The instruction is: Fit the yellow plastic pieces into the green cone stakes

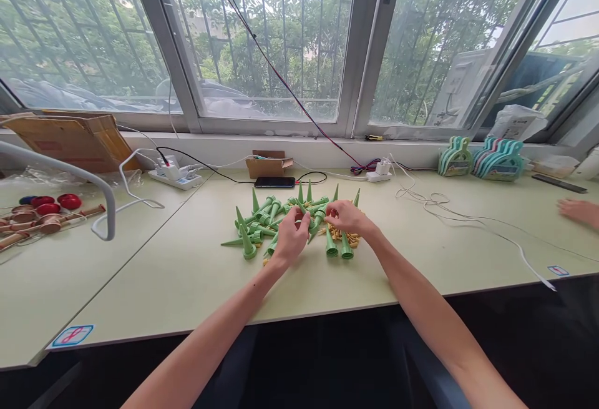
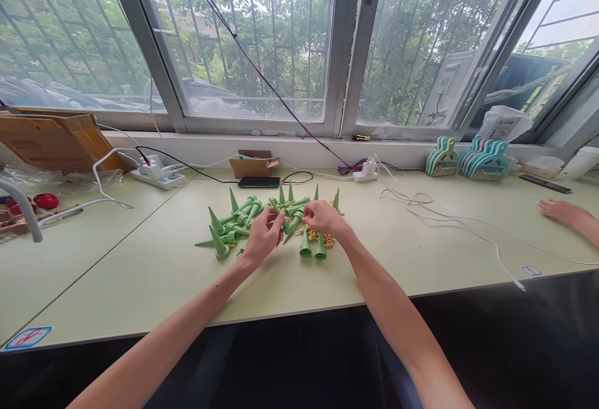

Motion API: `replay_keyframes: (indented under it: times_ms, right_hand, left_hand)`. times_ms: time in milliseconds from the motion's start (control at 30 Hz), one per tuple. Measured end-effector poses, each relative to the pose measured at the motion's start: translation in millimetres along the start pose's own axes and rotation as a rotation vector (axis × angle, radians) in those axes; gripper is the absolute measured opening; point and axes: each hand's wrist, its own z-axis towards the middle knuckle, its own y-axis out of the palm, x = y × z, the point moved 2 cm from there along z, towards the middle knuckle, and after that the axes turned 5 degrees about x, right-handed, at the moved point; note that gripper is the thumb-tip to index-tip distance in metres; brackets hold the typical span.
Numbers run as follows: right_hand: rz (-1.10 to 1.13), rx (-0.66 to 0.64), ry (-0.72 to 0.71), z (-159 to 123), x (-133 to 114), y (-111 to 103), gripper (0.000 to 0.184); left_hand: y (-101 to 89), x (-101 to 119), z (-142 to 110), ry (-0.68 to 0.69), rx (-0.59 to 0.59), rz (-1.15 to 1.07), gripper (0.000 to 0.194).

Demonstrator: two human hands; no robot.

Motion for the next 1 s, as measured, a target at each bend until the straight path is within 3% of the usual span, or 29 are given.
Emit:
replay_keyframes:
  times_ms: [400,1000]
  right_hand:
    - [-0.135,-0.163,0.127,-4.3,-5.0,-3.1,0.019]
    - [-0.056,-0.179,0.122,-1.3,-3.4,5.2,0.016]
  left_hand:
    - [0.0,4.5,-1.4,-0.006,-0.017,0.009,0.031]
    - [0.8,2.9,-1.4,-0.009,-0.023,0.037,0.029]
